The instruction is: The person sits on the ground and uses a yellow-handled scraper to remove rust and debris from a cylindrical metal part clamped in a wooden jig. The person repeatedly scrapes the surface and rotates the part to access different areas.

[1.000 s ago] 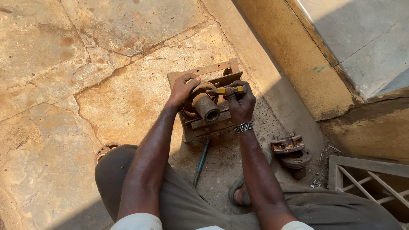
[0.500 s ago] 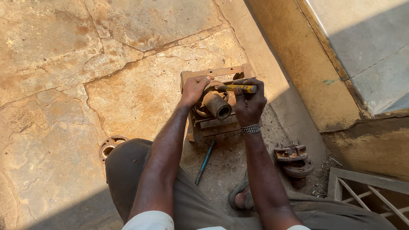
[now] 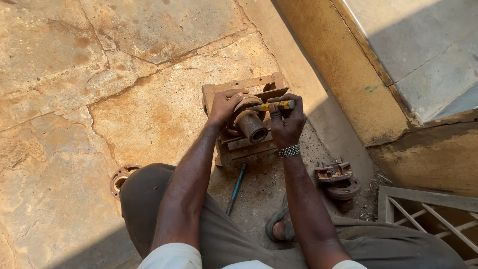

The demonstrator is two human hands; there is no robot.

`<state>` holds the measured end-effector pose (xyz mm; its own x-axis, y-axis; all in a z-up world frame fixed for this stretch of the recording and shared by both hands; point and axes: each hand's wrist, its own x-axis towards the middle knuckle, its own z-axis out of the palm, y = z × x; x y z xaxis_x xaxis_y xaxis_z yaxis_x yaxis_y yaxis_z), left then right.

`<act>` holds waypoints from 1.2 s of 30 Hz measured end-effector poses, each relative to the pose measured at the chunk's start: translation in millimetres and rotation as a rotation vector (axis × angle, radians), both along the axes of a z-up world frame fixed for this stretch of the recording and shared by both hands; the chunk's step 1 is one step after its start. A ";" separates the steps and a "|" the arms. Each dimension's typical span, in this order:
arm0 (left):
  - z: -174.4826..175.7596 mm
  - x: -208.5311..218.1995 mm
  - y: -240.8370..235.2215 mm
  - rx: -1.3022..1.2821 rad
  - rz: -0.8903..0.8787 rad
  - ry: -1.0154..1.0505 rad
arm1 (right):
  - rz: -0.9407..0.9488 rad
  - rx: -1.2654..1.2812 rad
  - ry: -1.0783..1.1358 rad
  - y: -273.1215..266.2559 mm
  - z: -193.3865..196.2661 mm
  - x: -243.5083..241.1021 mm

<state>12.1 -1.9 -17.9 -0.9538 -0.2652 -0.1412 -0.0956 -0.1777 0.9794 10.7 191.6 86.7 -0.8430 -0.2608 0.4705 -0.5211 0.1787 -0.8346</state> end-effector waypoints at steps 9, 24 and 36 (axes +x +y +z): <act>-16.7 -10.4 -2.8 -0.033 0.111 -0.157 | 0.005 -0.018 0.141 5.3 5.5 -5.3; -1.1 -6.0 -4.3 -0.048 0.043 -0.078 | 0.020 -0.012 0.155 -8.4 -14.1 -22.7; -3.3 -1.8 1.8 -0.029 -0.005 -0.097 | 0.031 0.193 0.188 -10.0 -1.9 -22.8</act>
<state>10.2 -0.2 -21.2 -0.9374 -0.2658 -0.2250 -0.1908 -0.1485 0.9703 -12.1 181.6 84.8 -0.7358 -0.3853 0.5569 -0.6713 0.3068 -0.6747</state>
